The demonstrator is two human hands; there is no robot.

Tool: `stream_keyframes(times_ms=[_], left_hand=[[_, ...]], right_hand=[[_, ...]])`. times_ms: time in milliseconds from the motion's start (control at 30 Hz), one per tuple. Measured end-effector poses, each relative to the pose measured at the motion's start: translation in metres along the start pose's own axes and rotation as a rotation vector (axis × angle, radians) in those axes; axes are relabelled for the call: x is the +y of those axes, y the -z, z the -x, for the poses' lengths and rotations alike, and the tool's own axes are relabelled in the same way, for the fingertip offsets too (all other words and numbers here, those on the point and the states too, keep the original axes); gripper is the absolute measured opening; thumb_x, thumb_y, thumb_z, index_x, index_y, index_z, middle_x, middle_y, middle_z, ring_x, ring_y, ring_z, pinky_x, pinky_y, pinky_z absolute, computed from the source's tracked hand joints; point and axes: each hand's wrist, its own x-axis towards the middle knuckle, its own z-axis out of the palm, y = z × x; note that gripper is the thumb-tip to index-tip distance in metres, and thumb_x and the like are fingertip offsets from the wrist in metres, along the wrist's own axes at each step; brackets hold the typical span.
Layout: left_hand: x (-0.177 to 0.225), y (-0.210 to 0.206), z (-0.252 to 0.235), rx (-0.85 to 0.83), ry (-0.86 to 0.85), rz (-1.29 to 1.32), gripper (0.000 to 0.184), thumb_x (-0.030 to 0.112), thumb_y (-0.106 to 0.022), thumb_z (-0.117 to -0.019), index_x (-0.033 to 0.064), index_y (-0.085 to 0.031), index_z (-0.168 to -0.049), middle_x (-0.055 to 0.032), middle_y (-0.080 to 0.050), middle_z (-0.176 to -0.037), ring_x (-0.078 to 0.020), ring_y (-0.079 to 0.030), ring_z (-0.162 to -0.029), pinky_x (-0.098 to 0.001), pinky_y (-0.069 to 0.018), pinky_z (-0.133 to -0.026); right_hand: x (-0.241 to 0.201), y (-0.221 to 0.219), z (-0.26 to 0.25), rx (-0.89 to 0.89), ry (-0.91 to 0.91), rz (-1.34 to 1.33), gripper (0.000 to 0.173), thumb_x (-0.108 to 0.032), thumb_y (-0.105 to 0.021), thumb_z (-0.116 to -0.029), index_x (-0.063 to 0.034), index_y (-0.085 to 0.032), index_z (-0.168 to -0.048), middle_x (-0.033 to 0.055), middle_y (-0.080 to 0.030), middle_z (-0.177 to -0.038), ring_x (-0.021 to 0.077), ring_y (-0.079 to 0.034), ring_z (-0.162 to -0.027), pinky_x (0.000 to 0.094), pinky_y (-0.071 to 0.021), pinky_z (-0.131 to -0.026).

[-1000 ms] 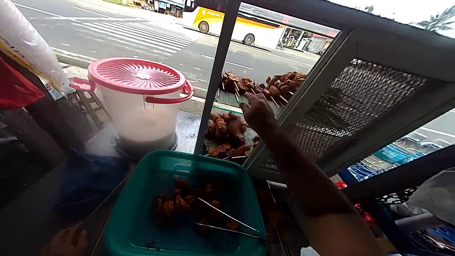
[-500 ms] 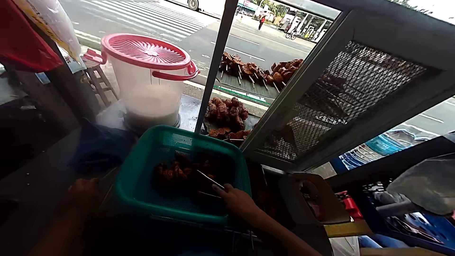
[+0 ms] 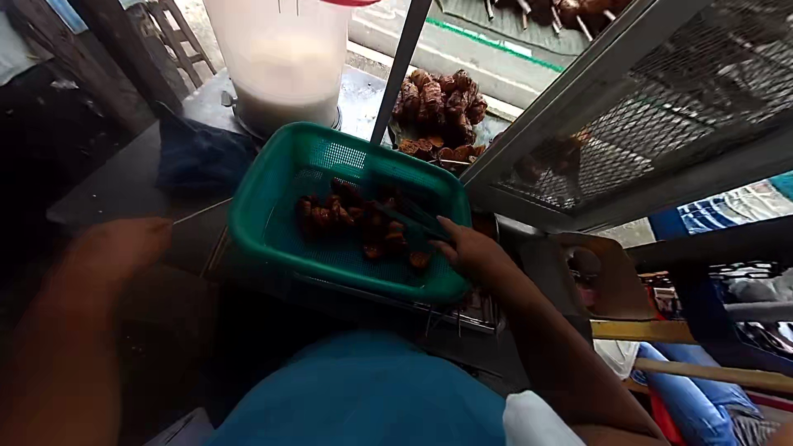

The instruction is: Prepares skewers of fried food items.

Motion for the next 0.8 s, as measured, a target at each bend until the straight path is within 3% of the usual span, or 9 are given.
stream_keyframes(times_ms=[100, 167, 267, 300, 367, 467, 567, 667, 800], left_hand=[[-0.036, 0.003, 0.020, 0.097, 0.002, 0.094, 0.039, 0.034, -0.043, -0.1098, 0.0100, -0.066, -0.131, -0.0330, -0.065, -0.119, -0.0597, -0.060, -0.110, -0.0843, -0.0389, -0.088], [-0.035, 0.016, 0.040, 0.129, 0.076, 0.224, 0.044, 0.037, -0.041, -0.1094, 0.0085, -0.061, -0.136, -0.0302, -0.065, -0.114, -0.0503, -0.064, -0.098, -0.0756, -0.0450, -0.085], [-0.006, 0.028, 0.072, 0.160, 0.122, 0.505, 0.039, 0.034, -0.046, -0.1086, 0.0118, -0.061, -0.137, -0.0071, -0.065, -0.088, -0.0101, -0.059, -0.064, -0.0303, -0.0521, -0.061], [-0.001, 0.024, 0.076, 0.134, 0.086, 0.626, 0.038, 0.032, -0.048, -0.1075, 0.0115, -0.061, -0.136, -0.0016, -0.065, -0.084, -0.0040, -0.059, -0.060, -0.0231, -0.0532, -0.058], [0.012, 0.014, 0.081, 0.065, 0.009, 0.758, 0.036, 0.029, -0.053, -0.1055, 0.0105, -0.063, -0.135, 0.0000, -0.069, -0.083, -0.0038, -0.064, -0.061, -0.0216, -0.0561, -0.057], [0.057, 0.015, 0.087, -0.015, -0.045, 0.728, 0.033, 0.025, -0.053, -0.1060, 0.0096, -0.066, -0.133, -0.0047, -0.071, -0.088, -0.0104, -0.066, -0.067, -0.0289, -0.0581, -0.064], [0.097, 0.016, 0.085, -0.028, -0.072, 0.707, 0.029, 0.020, -0.053, -0.1066, 0.0100, -0.067, -0.130, -0.0034, -0.068, -0.084, -0.0089, -0.060, -0.061, -0.0264, -0.0530, -0.057], [0.125, 0.006, 0.081, -0.045, -0.110, 0.736, 0.030, 0.020, -0.051, -0.1080, 0.0111, -0.066, -0.132, -0.0029, -0.066, -0.082, -0.0083, -0.054, -0.057, -0.0251, -0.0467, -0.052], [0.141, -0.005, 0.082, -0.044, -0.091, 0.850, 0.029, 0.018, -0.051, -0.1078, 0.0108, -0.067, -0.131, -0.0003, -0.064, -0.079, -0.0057, -0.051, -0.054, -0.0200, -0.0435, -0.048]], right_hand=[[0.015, 0.004, 0.000, 0.131, 0.096, -0.088, 0.040, -0.033, -0.052, -0.1087, -0.0112, -0.059, -0.142, 0.0254, -0.070, -0.115, 0.0457, -0.067, -0.109, 0.0703, -0.0490, -0.091], [0.020, 0.006, -0.002, 0.149, 0.138, -0.076, 0.035, -0.028, -0.054, -0.1081, -0.0086, -0.063, -0.135, 0.0256, -0.071, -0.111, 0.0467, -0.068, -0.106, 0.0710, -0.0491, -0.090], [0.020, 0.000, -0.006, 0.050, 0.134, 0.023, 0.033, -0.024, -0.060, -0.1052, -0.0085, -0.065, -0.134, 0.0243, -0.069, -0.117, 0.0450, -0.066, -0.112, 0.0682, -0.0501, -0.092], [0.016, -0.003, -0.007, 0.017, 0.122, 0.072, 0.036, -0.024, -0.062, -0.1040, -0.0101, -0.064, -0.137, 0.0231, -0.068, -0.121, 0.0441, -0.066, -0.112, 0.0665, -0.0514, -0.091], [0.007, -0.008, -0.009, -0.002, 0.125, 0.151, 0.039, -0.024, -0.064, -0.1026, -0.0120, -0.062, -0.139, 0.0222, -0.067, -0.123, 0.0429, -0.067, -0.110, 0.0639, -0.0544, -0.086], [-0.008, -0.005, -0.021, 0.051, 0.179, 0.184, 0.037, -0.023, -0.060, -0.1047, -0.0107, -0.061, -0.139, 0.0236, -0.067, -0.118, 0.0442, -0.068, -0.106, 0.0639, -0.0550, -0.082], [-0.030, 0.001, -0.050, 0.088, 0.160, 0.177, 0.033, -0.021, -0.057, -0.1048, -0.0088, -0.064, -0.134, 0.0248, -0.067, -0.117, 0.0462, -0.067, -0.109, 0.0666, -0.0531, -0.083], [-0.055, -0.006, -0.088, -0.008, 0.061, 0.199, 0.029, -0.022, -0.059, -0.1015, -0.0045, -0.066, -0.124, 0.0254, -0.066, -0.119, 0.0464, -0.065, -0.113, 0.0690, -0.0517, -0.084], [-0.060, -0.023, -0.110, -0.059, 0.067, 0.161, 0.030, -0.020, -0.056, -0.1029, -0.0055, -0.065, -0.127, 0.0235, -0.067, -0.121, 0.0443, -0.064, -0.116, 0.0667, -0.0517, -0.088]])
